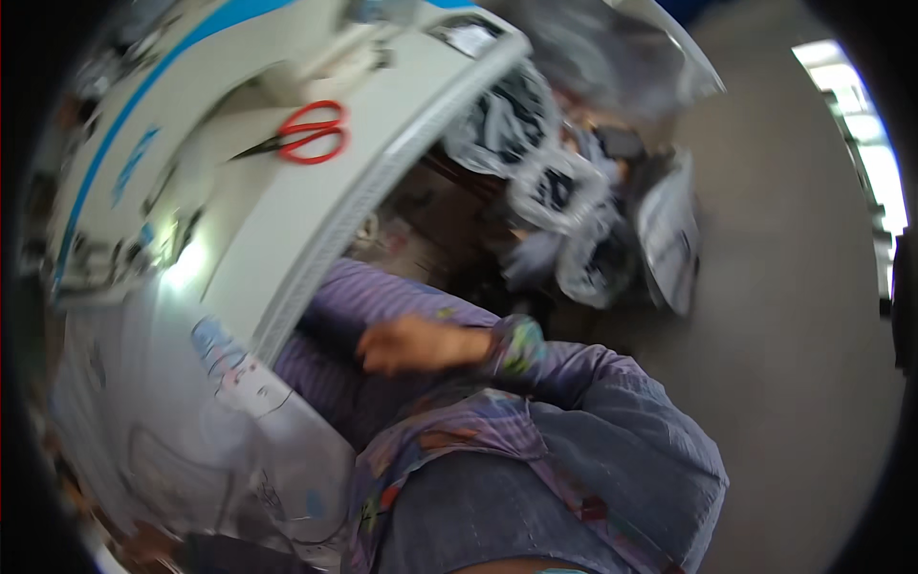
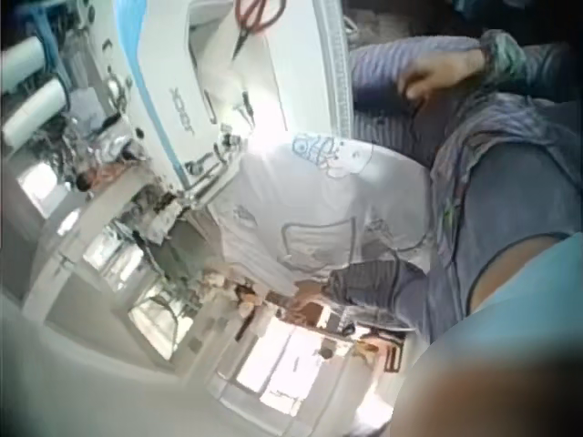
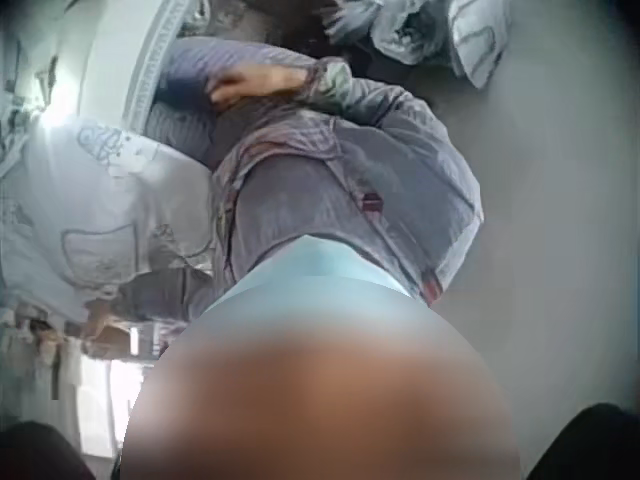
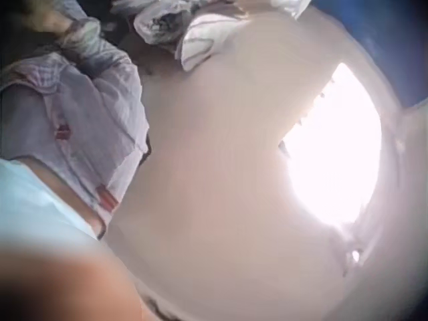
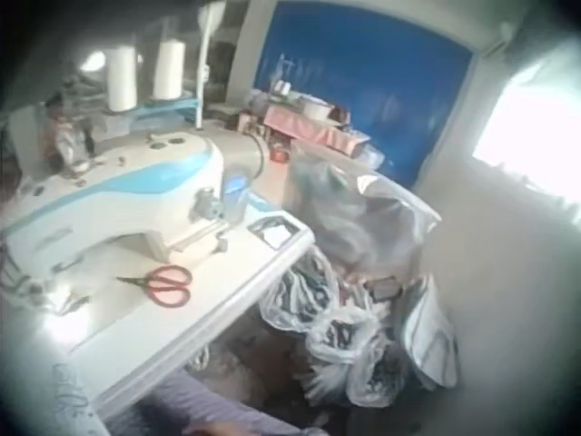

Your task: Sewing plastic and fabric components together using an industrial sewing machine to create bags.

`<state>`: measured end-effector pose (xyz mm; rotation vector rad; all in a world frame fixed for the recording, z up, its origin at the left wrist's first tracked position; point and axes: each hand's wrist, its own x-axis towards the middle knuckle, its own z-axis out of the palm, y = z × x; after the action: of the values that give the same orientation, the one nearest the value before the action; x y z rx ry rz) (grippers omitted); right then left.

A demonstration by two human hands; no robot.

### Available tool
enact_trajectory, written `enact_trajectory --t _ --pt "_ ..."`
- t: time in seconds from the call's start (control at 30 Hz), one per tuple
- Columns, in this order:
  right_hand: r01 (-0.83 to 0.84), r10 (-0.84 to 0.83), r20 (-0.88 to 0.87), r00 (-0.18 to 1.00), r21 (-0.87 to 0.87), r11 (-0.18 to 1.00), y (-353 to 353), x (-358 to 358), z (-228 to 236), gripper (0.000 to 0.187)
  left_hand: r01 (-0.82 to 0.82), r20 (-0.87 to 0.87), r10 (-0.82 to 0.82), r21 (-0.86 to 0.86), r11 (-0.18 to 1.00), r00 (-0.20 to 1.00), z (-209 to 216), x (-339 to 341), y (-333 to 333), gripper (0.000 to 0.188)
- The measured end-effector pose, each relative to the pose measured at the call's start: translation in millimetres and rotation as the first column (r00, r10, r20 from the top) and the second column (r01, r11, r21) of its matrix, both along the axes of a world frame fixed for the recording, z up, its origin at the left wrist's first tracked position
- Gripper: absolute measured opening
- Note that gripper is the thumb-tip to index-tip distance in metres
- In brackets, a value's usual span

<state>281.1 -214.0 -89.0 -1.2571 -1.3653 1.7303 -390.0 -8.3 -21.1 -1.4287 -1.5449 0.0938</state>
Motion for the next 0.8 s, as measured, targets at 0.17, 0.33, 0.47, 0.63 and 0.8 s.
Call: enact_trajectory --t 0.17,0.33,0.47,0.63,0.8 --pt "0.939 -0.904 0.426 -0.044 0.326 0.108 -140.4 272.7 -155.1 0.021 -0.064 -0.46 0.099 0.09 0.994 0.882 65.7 272.7 -88.8 0.068" --pt "0.927 -0.132 0.956 -0.263 0.288 0.24 -256.7 354.5 -229.4 0.042 -0.194 -0.775 0.294 0.222 0.955 0.559 11.1 145.4 -106.6 0.068" --pt "0.918 -0.19 0.947 -0.26 0.303 0.256 -270.7 346.5 -248.4 0.042 -0.239 -0.891 0.417 0.371 0.897 0.182 -10.4 15.7 -117.4 0.068" --pt "0.928 -0.875 0.364 -0.32 0.306 -0.212 -290.6 368.9 -228.5 0.022 -0.168 -0.867 0.483 0.498 0.85 -0.124 10.7 6.6 -114.9 0.064" --pt "0.966 -0.971 0.068 -0.231 -0.104 -0.237 -305.8 364.2 -157.1 0.019 0.46 0.679 0.097 0.378 0.804 -0.728 47.7 170.4 -97.3 0.052"
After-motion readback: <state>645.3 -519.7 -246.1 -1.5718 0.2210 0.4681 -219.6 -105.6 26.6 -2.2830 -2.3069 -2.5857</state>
